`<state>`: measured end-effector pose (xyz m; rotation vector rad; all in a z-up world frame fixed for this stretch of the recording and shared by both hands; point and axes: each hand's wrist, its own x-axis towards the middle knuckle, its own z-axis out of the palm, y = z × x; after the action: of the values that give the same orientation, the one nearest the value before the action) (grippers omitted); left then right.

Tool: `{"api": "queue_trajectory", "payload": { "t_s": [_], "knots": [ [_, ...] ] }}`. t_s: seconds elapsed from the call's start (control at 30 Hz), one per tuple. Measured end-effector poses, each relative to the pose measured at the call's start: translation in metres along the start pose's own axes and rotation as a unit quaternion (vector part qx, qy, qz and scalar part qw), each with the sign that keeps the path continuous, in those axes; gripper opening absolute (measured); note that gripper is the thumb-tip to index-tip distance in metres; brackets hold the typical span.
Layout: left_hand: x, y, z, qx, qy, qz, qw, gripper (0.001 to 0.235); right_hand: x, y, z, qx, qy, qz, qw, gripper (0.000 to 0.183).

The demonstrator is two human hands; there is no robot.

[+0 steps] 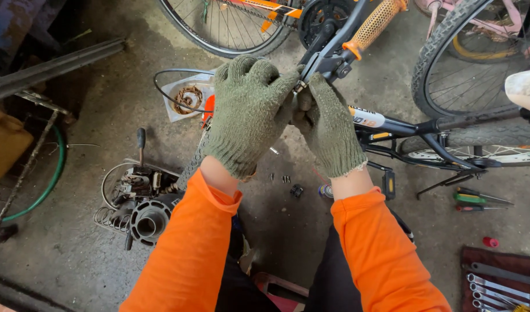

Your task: The person removes the handlebar grip and brake lever assembly from a bicycle using a screwdriver. They then reattach the grip and lever to the handlebar, tightening the screws to secure the components.

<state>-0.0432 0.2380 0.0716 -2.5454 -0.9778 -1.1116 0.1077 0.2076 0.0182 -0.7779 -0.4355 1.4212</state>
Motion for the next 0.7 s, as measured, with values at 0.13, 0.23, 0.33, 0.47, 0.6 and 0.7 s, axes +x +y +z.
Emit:
{"api": "queue_trajectory", "payload": {
  "t_s": [0.13,0.23,0.33,0.47,0.6,0.7],
  "knots": [
    [-0.004,-0.008,-0.004,-0.023,-0.042,-0.044,0.998,0.044,-0.004,-0.001,0.002,0.012,-0.016,-0.018,1.0,0.032],
    [-0.007,-0.016,-0.013,-0.076,0.003,-0.047,0.996,0.044,-0.006,-0.002,0.003,0.001,-0.01,-0.022,1.0,0.022],
    [-0.011,-0.024,-0.023,-0.052,-0.008,-0.063,0.997,0.04,-0.006,0.0,0.003,0.015,0.013,-0.008,1.0,0.015],
    [-0.01,-0.024,-0.042,-0.103,-0.019,-0.047,0.993,0.033,-0.002,0.001,0.005,0.009,-0.012,-0.042,0.999,0.022],
    [-0.018,-0.026,-0.05,-0.138,-0.056,-0.065,0.987,0.025,-0.001,0.0,0.006,0.057,0.002,-0.031,0.998,0.017],
    [-0.025,-0.017,-0.053,-0.132,-0.035,-0.084,0.987,0.033,-0.001,-0.001,0.009,0.02,-0.025,-0.045,0.998,0.022]
  ]
}}
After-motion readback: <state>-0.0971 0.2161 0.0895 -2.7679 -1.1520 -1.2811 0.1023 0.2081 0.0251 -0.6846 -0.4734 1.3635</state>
